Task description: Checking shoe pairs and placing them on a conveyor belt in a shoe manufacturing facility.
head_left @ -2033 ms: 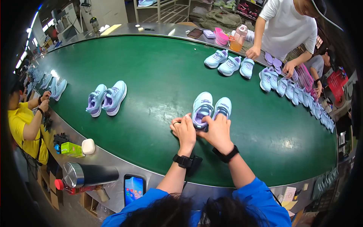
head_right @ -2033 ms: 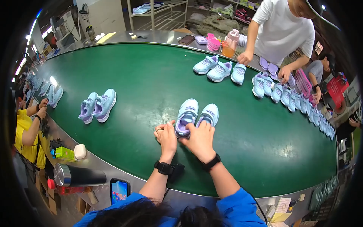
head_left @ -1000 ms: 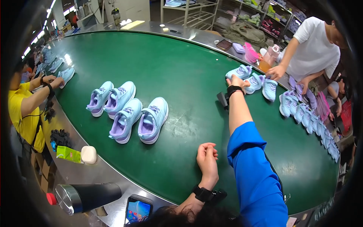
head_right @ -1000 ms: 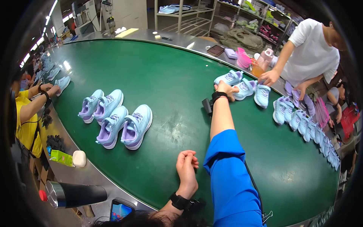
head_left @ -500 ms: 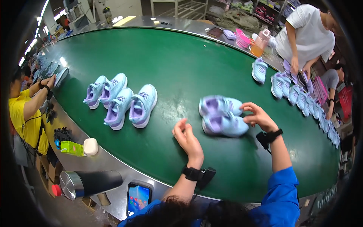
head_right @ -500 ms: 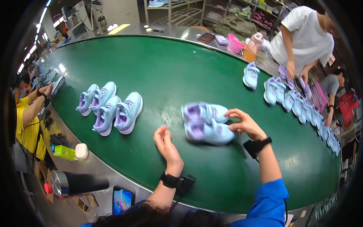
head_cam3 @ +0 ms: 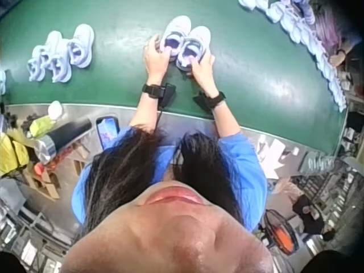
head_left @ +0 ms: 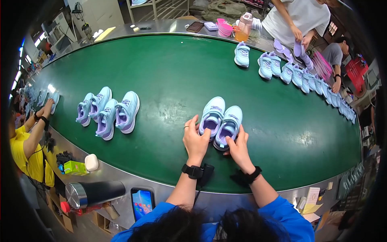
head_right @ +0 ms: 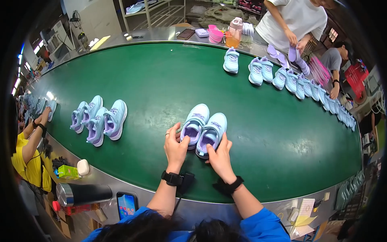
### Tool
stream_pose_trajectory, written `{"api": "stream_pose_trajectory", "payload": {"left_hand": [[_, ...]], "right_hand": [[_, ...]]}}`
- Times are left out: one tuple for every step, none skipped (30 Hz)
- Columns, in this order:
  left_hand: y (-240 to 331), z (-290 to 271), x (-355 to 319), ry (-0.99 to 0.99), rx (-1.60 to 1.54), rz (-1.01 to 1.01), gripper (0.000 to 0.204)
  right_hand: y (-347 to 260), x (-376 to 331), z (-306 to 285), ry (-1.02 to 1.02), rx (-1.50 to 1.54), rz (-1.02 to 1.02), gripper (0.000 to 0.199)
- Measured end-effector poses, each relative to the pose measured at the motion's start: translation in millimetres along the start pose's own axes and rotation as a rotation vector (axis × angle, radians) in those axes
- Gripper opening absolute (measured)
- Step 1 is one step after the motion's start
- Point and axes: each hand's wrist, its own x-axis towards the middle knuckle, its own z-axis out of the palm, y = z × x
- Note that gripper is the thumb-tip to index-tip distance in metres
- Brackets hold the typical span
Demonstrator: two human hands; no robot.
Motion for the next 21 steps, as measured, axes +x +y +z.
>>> {"api": "stream_pose_trajectory", "payload": {"left_hand": [[0,-3,2,0.006,0.005,0.004,0.043],[1,-7,4,-0.013,-0.069,-0.062,0.043],[-1,-10,7,-0.033,-0.143,-0.127,0.042],[-15,-10,11,-0.042,-0.279,-0.17,0.039],[-18,-15,15,-0.207,-0.469,-0.291,0.043],[-19,-17,17,-0.374,-0.659,-0.412,0.047],[-19,-14,15,-0.377,-0.658,-0.412,0.047],[-11,-11,11,-0.435,-0.748,-0.465,0.05],[-4,-8,9,-0.493,-0.837,-0.517,0.054],[1,-6,8,-0.499,-0.838,-0.516,0.054],[5,-7,7,-0.533,-0.932,-0.545,0.056],[9,-8,6,-0.567,-1.025,-0.573,0.06],[15,-9,5,-0.565,-1.023,-0.574,0.06],[22,-8,4,-0.616,-1.049,-0.59,0.062],[26,-6,2,-0.669,-1.075,-0.606,0.064],[26,-3,1,-0.676,-1.074,-0.608,0.064],[26,-2,0,-0.619,-1.047,-0.588,0.067],[25,0,-2,-0.563,-1.021,-0.568,0.07],[23,2,-3,-0.568,-1.018,-0.564,0.07],[19,6,-4,-0.493,-0.887,-0.348,0.074],[17,10,-4,-0.415,-0.754,-0.135,0.078]], "right_hand": [[-4,3,0,0.018,0.015,-0.005,0.059],[1,7,-4,0.016,0.018,-0.012,0.059],[15,14,-10,0.013,0.08,-0.017,0.058],[26,21,-16,0.01,0.143,-0.023,0.057],[26,23,-21,-0.068,0.38,0.05,0.045],[22,22,-26,-0.115,0.481,0.046,0.039],[25,23,-27,-0.124,0.521,-0.008,0.038],[29,26,-29,-0.132,0.56,-0.062,0.037],[36,27,-31,-0.127,0.559,-0.063,0.037],[44,28,-33,-0.112,0.601,-0.057,0.041],[39,27,-33,-0.106,0.646,-0.048,0.045],[34,25,-37,-0.109,0.648,-0.047,0.045],[27,23,-45,-0.185,0.697,0.03,0.048],[18,21,-51,-0.254,0.744,0.105,0.051],[19,22,-54,-0.248,0.745,0.104,0.051],[20,22,-56,-0.137,0.743,0.082,0.049],[19,23,-56,-0.032,0.742,0.057,0.047],[15,24,-55,-0.029,0.747,0.055,0.047],[10,26,-54,0.085,0.627,-0.132,0.05],[7,27,-55,0.202,0.498,-0.316,0.053],[9,27,-59,0.272,0.29,-0.344,0.061]]}}
